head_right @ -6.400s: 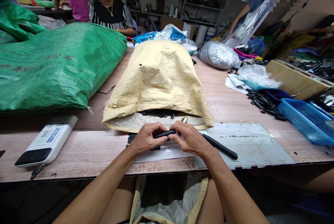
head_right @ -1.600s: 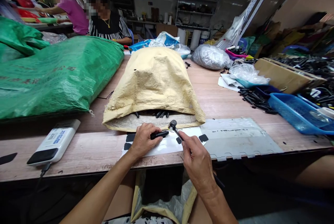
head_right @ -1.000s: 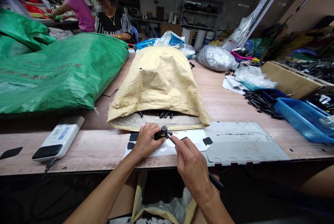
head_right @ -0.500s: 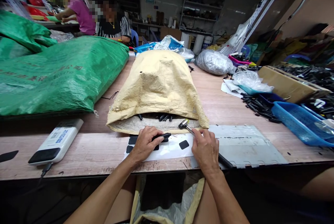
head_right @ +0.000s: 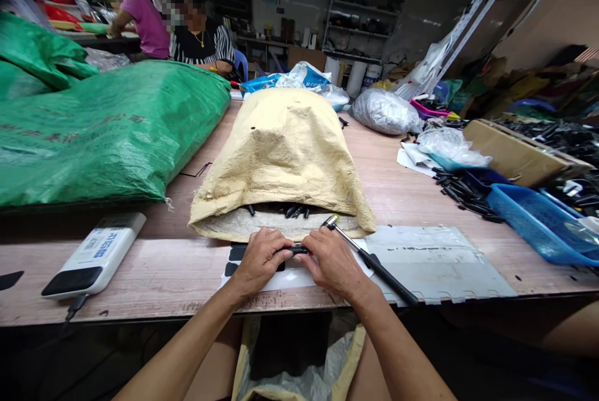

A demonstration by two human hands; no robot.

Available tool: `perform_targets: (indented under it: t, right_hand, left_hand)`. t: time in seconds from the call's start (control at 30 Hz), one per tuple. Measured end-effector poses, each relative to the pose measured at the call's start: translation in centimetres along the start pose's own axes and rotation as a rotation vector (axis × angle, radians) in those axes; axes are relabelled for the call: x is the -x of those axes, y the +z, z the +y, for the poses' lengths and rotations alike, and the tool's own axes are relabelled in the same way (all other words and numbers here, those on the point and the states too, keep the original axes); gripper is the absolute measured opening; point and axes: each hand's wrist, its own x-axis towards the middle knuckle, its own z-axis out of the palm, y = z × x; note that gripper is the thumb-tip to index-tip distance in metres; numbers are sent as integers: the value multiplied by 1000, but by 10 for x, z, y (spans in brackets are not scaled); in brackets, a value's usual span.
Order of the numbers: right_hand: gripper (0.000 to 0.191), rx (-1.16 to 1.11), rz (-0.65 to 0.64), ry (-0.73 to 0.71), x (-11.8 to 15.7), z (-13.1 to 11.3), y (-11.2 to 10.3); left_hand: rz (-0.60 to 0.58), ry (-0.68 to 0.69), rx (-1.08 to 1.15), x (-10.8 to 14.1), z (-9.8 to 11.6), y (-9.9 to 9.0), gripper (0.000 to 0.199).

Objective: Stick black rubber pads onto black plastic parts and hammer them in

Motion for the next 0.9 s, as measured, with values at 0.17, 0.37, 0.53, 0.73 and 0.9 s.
perform_targets:
  t: [0.17,0.37,0.53,0.73,0.9]
  right_hand:
    - [16,-76,10,-40,-4,0,8]
    - [20,-153,22,-36,-2,1,13]
    - [21,-56,177,65,8,20,-4]
    - [24,349,400,503,25,56,14]
    - [27,484,340,497,29,55,31]
  left_hand:
    - [19,11,-19,-1,-3,2,15]
    - [16,14,-25,-1,-3,2,13]
    - [15,3,0,1,1,1,15]
    - [21,-4,1,-2,1,-2,13]
    - [40,123,13,23,32,-3,16]
